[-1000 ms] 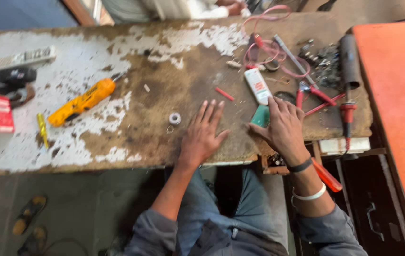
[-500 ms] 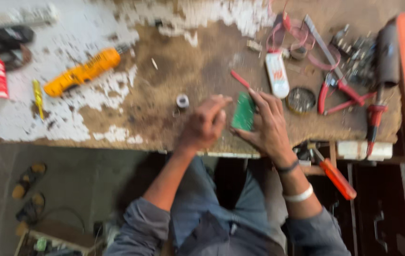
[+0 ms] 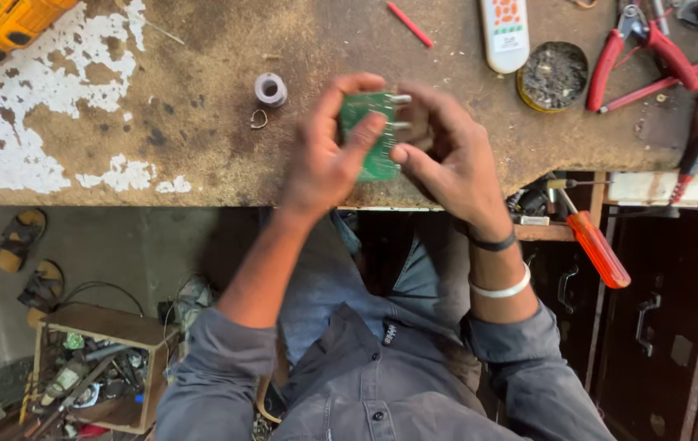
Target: The person holds a small green circuit board and uses a soldering iron to apply solder to several connection points. They wipe the soldering iron tip with a cloth, add solder wire to the tip, and continue soldering different areas of the board. The person also uses a screwdriver to adjust components on the board.
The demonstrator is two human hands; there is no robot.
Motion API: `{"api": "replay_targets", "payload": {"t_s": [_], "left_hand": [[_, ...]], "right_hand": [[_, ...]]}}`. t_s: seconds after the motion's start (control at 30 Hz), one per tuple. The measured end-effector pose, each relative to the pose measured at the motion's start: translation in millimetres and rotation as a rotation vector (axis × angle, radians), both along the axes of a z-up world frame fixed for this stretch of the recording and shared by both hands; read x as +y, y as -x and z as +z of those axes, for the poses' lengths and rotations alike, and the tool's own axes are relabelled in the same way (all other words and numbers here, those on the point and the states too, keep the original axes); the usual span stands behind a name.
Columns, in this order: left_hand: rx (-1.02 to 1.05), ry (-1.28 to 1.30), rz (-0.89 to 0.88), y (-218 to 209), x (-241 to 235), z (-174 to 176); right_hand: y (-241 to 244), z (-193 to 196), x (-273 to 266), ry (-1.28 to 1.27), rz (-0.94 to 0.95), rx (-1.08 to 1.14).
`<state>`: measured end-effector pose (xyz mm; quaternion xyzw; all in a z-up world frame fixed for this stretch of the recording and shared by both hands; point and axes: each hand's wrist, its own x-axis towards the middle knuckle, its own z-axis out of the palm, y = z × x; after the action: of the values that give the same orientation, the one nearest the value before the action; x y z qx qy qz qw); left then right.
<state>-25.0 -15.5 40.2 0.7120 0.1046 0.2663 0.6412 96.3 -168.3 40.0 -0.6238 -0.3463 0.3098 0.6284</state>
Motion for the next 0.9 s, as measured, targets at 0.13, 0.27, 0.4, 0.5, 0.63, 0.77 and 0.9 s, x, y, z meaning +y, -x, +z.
{"api": "replay_targets", "payload": {"t_s": [0.13, 0.27, 0.4, 0.5, 0.63, 0.77, 0.9], "left_hand": [[0.064, -0.021, 0.159, 0, -28, -19], [0.084, -0.086, 0.102, 0, -23, -21], [0.092, -0.186, 0.115, -2, -23, -24], [-0.029, 0.185, 0.105, -5, -19, -28], [-0.054, 0.336, 0.047, -2, -9, -28], [-0.025, 0.376, -0.026, -2, -4, -24], [-0.013, 0.355, -0.053, -4, -3, -24]], "right_hand": [[0, -17, -13, 0.073, -0.014, -0.075], [-9, -23, -13, -0.175, -0.124, 0.092], [-13, -29, -13, -0.361, -0.236, 0.283], [-17, -29, -14, -0.373, -0.102, 0.282], [-13, -29, -13, -0.283, -0.117, 0.156], [-11, -28, -12, -0.334, -0.156, 0.187], [-14, -29, -11, -0.35, -0.177, 0.197]]}}
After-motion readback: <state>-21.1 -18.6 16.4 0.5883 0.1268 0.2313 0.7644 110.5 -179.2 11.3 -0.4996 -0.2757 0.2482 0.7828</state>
